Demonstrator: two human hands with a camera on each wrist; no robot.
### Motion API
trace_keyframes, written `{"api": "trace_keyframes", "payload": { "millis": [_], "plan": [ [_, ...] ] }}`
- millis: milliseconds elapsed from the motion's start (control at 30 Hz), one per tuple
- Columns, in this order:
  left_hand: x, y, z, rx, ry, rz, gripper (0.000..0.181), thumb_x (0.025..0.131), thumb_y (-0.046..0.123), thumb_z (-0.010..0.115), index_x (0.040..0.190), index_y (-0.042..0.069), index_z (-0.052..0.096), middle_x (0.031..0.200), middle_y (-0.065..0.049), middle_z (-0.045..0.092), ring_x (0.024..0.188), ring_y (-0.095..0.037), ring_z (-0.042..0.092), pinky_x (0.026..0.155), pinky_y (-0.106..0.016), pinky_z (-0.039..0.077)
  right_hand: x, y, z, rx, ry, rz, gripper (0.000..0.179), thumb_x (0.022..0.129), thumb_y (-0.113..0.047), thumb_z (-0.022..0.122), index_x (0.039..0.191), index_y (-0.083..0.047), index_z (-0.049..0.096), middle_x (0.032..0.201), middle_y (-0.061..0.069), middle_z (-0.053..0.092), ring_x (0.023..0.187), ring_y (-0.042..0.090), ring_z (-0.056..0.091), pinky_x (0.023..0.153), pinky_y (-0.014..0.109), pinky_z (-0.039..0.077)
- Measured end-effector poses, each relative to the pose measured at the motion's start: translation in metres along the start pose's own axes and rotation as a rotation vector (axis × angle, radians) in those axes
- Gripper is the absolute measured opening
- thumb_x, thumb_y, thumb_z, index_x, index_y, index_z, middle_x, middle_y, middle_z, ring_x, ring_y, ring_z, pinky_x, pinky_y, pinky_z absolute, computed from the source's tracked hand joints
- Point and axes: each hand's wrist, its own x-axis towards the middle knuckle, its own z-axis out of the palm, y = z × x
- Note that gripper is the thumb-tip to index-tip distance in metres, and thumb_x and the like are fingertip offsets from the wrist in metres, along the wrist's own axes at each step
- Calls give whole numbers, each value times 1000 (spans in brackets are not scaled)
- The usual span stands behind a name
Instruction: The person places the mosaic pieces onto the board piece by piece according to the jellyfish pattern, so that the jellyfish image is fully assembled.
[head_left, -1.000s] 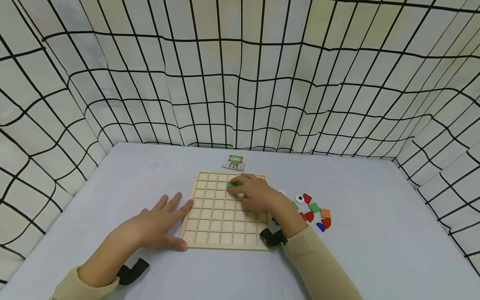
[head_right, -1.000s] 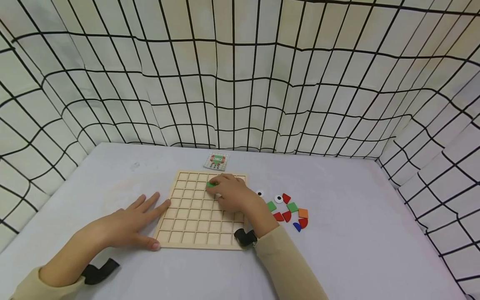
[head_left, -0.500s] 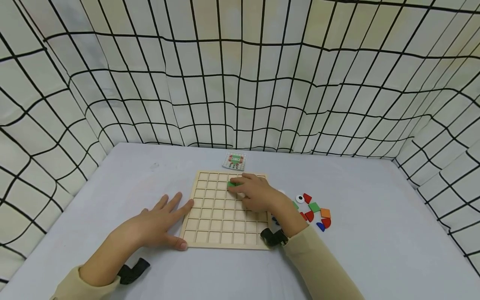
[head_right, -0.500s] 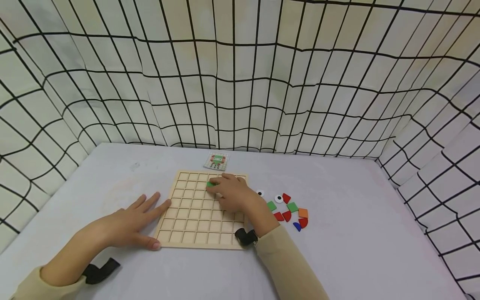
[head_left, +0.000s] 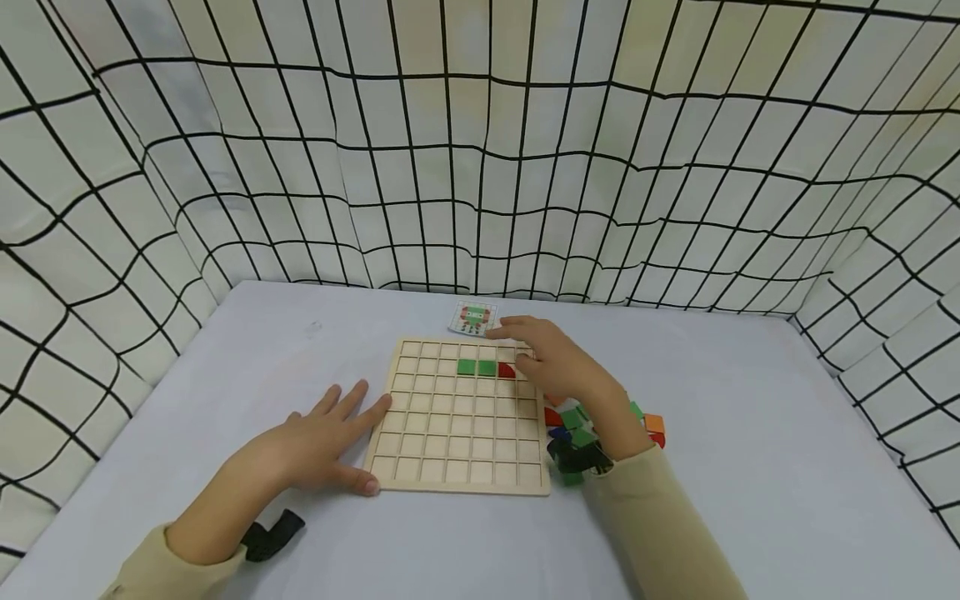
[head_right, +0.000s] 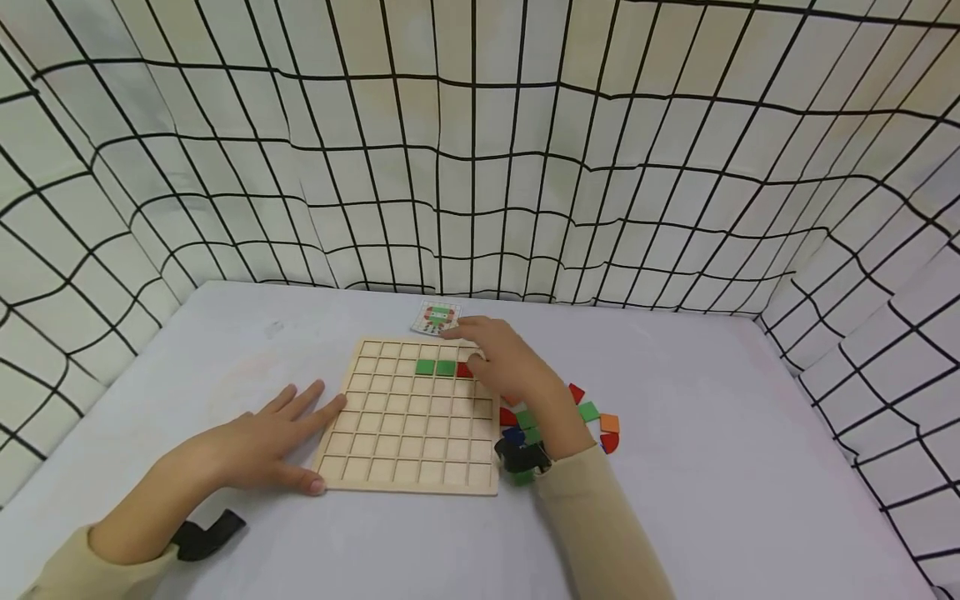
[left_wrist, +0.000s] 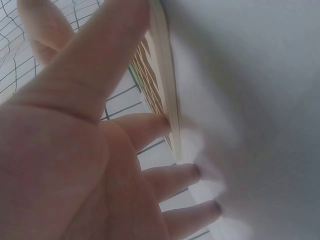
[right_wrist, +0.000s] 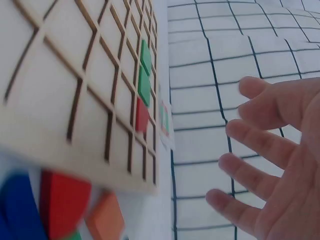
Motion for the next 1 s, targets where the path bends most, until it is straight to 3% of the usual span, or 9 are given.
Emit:
{"api": "trace_keyframes", "payload": {
  "millis": [233, 400, 533, 733, 1000],
  "plan": [
    [3, 2, 1, -7, -15, -18, 112, 72, 71, 72, 160, 19, 26, 164, -25, 12, 146, -58, 9, 94, -86, 22, -32, 13, -26, -18, 69, 81, 42, 97, -9, 52, 136, -20, 61, 151, 4, 49, 145, 26, 37, 112, 54, 38],
    [2, 1, 1, -18, -13, -27, 112, 72, 71, 72, 160, 19, 26, 165, -25, 11, 146, -57, 8, 95, -85, 21, -58, 25, -36, -26, 61, 123, 41, 96, -10, 57, 135, -20, 61, 144, 0, 55, 135, 25, 49, 105, 51, 46],
    [1, 1, -1, -27, -12, -20, 112, 72, 72, 71, 160, 19, 25, 165, -25, 10, 146, -58, 7, 95, -85, 20, -76, 37, -38, -18, 13, 175, 39, 95, -9, 60, 133, -18, 62, 132, 0, 63, 117, 23, 59, 95, 44, 54],
    [0, 0, -1, -24, -11, -27, 112, 71, 72, 71, 160, 20, 26, 164, -25, 11, 146, -58, 8, 95, -85, 21, -80, 49, -32, -62, -114, 283, 32, 92, -14, 68, 123, -21, 69, 105, -1, 65, 90, 18, 57, 73, 29, 53],
    [1, 3, -1, -21, -14, -28, 111, 71, 71, 72, 159, 19, 27, 164, -25, 12, 146, -58, 9, 94, -85, 22, -81, 52, -23, -110, -154, 373, 27, 88, -14, 74, 114, -22, 74, 96, -4, 63, 83, 17, 56, 71, 29, 53]
  ]
}}
